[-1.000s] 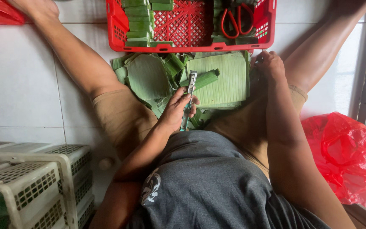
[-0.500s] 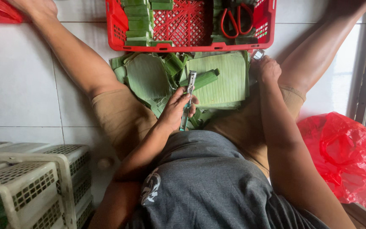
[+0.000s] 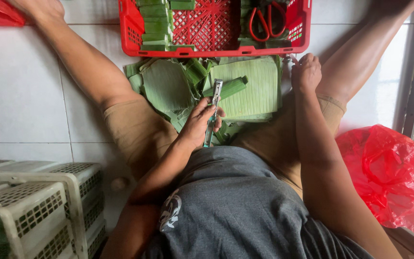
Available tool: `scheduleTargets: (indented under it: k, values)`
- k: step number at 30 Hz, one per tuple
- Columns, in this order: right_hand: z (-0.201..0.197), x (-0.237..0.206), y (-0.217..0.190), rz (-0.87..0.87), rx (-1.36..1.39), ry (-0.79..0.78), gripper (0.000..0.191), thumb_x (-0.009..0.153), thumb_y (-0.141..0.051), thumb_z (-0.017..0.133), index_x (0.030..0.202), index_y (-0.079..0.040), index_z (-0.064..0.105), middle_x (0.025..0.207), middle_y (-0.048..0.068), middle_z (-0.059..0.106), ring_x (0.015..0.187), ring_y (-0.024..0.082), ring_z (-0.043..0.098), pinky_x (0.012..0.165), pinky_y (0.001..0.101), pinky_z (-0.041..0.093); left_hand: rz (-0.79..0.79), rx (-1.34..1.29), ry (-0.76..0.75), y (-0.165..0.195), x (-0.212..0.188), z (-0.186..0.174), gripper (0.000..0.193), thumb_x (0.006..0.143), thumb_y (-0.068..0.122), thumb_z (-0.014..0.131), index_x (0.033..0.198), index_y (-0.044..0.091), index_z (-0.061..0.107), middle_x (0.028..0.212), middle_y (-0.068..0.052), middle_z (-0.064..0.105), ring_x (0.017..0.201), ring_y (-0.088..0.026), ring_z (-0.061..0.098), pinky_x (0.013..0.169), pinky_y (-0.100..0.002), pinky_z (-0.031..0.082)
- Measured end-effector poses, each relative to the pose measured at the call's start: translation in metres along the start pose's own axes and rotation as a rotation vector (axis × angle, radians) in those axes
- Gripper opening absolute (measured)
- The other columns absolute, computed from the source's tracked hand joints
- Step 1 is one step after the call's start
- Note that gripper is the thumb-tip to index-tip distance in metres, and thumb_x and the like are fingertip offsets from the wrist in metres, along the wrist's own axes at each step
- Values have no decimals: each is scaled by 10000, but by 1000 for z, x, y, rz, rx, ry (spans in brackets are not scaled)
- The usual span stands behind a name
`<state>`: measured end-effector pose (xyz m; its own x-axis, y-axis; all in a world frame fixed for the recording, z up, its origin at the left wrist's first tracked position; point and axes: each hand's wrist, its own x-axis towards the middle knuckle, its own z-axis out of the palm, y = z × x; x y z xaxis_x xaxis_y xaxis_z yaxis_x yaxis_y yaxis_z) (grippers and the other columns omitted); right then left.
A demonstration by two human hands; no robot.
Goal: The person sits on the floor folding and rolling banana leaf pieces by hand, tearing or creasing the leaf into rolled segments, and placing the finished rolled pieces into a red plastic basket. They repeatedly take new leaf pieces from the pile beside them and continue the same folding cycle.
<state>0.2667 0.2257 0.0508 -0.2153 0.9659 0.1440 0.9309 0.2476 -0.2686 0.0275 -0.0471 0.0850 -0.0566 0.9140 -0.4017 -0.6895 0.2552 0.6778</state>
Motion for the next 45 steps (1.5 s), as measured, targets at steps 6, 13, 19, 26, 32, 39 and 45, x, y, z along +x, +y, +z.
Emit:
scheduleTargets:
  k: [6, 13, 19, 26, 32, 39, 45]
  values:
    - [2, 4, -1, 23, 36, -33, 482, 967, -477, 820, 924, -49, 603, 1002, 180, 663, 882, 406, 656, 735, 530, 514, -6, -9, 2, 0, -1, -1, 178, 1103, 165, 461, 1248, 80, 520, 997, -124, 653, 696, -143, 621, 588, -285, 497]
    - [2, 13, 15, 161, 366, 75, 344, 913, -255, 840, 976, 5, 625, 919, 196, 724, 850, 382, 705, 770, 468, 548, -30, -51, 11, 0, -1, -5, 177, 1109, 175, 465, 1248, 81, 520, 992, -121, 647, 684, -143, 618, 584, -279, 492]
    - [3, 17, 13, 340, 577, 6, 278, 964, -243, 677, 1140, -47, 585, 902, 150, 725, 805, 330, 730, 742, 417, 576, -21, -44, -2, -2, -1, -6, 180, 1096, 174, 472, 1244, 85, 521, 986, -121, 653, 690, -145, 626, 587, -282, 502]
    - [-3, 6, 6, -63, -35, 43, 179, 992, -284, 719, 1009, -109, 751, 1078, 151, 701, 992, 374, 672, 825, 489, 540, -44, -29, 35, -1, -1, -6, 175, 1112, 176, 473, 1250, 84, 527, 980, -111, 647, 688, -142, 622, 585, -278, 495]
    - [-3, 5, -4, -3, -25, -257, 377, 897, -434, 765, 1101, -118, 740, 1089, 163, 696, 953, 380, 674, 774, 513, 531, -13, -35, -7, -2, 0, -5, 179, 1101, 170, 465, 1245, 81, 524, 988, -120, 656, 693, -149, 631, 587, -284, 505]
    - [4, 7, -2, 75, 28, -252, 385, 889, -463, 767, 1081, -130, 748, 1089, 146, 708, 1005, 365, 671, 826, 499, 528, -20, -51, 5, 1, -3, -5, 184, 1107, 172, 464, 1252, 79, 529, 985, -116, 650, 693, -143, 625, 589, -280, 500]
    - [5, 8, -4, 100, 13, -249, 347, 911, -448, 763, 1084, -148, 752, 1092, 143, 712, 987, 361, 676, 817, 498, 529, -42, -24, 21, 0, -2, -2, 176, 1093, 165, 467, 1238, 86, 528, 984, -115, 657, 696, -140, 631, 589, -283, 509]
